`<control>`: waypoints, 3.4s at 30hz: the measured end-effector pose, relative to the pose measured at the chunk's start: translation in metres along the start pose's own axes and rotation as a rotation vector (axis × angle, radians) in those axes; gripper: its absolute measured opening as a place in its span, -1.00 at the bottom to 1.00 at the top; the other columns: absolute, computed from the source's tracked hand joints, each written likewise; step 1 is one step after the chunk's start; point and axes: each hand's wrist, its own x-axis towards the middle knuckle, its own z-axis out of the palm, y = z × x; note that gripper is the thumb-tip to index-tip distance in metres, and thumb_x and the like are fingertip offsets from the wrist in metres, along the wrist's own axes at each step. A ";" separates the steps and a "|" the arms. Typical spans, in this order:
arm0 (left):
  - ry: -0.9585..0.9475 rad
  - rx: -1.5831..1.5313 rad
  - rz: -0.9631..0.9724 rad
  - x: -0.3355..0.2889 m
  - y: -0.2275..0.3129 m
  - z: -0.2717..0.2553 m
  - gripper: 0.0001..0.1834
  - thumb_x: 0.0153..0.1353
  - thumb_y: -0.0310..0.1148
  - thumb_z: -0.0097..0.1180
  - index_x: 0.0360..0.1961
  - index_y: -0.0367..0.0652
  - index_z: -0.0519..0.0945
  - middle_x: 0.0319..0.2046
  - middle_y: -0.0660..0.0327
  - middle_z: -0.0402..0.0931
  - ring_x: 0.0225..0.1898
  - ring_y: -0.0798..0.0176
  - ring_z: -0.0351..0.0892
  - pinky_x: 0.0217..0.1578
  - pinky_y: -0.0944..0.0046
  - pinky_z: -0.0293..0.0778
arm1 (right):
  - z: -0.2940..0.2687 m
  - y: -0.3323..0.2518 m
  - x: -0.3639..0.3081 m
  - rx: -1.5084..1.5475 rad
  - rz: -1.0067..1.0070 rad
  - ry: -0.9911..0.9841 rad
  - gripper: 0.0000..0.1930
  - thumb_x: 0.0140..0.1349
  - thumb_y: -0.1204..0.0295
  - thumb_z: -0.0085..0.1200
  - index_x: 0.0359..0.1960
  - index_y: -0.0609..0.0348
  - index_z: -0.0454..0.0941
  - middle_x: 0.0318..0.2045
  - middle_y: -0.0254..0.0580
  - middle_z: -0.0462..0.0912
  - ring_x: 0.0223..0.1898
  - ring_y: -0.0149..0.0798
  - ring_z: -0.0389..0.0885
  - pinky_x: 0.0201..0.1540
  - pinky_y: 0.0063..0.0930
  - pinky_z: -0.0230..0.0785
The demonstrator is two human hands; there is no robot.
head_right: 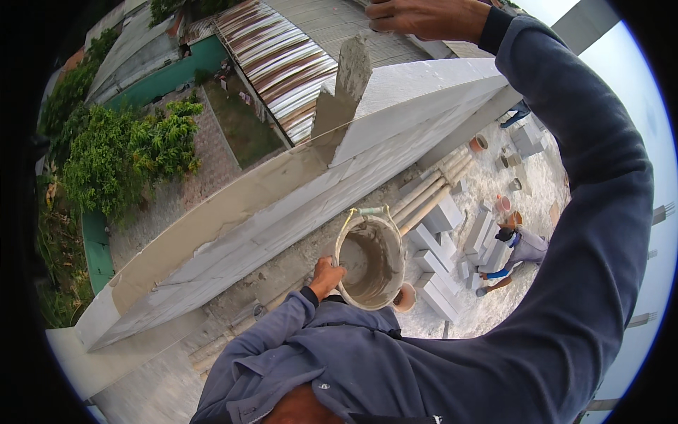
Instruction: The person scoops cement from a bucket with a trowel and spreads it onto a wall. They then lift a large white tile, place it onto the cemented area, and tap it into position with a hammer. The person measures the wall with a tape measure and continues to apply cement and set tiles.
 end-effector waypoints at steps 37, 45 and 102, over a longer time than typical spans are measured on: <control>0.072 -0.040 -0.127 0.000 -0.010 -0.033 -0.74 0.04 -0.37 0.19 -0.32 -0.36 0.70 -0.37 -0.07 0.72 -0.28 -0.02 0.75 -0.21 0.03 0.59 | 0.120 -0.390 -0.017 1.350 1.205 0.309 -0.55 0.29 0.14 0.29 -0.30 0.39 0.48 -0.43 0.19 0.51 -0.37 0.27 0.49 -0.26 0.01 0.36; -0.043 -0.282 -0.154 -0.019 -0.010 -0.073 -0.74 0.00 -0.53 0.19 -0.25 -0.39 0.71 -0.33 0.04 0.71 -0.36 0.14 0.68 -0.30 0.16 0.59 | 0.159 -0.365 -0.017 1.123 1.256 0.156 -0.51 0.31 0.10 0.23 -0.31 0.44 0.53 -0.39 0.30 0.57 -0.25 0.32 0.58 -0.13 0.06 0.38; 0.171 -0.235 -0.478 -0.096 -0.140 -0.175 -0.63 0.09 -0.66 0.10 -0.02 -0.37 0.60 -0.17 0.01 0.67 -0.31 0.02 0.74 -0.39 -0.01 0.79 | 0.351 -0.451 0.142 1.893 2.258 1.514 -0.59 0.42 0.10 0.04 -0.44 0.19 0.47 -0.61 -0.28 0.49 -0.65 -0.37 0.49 -0.58 -0.42 0.37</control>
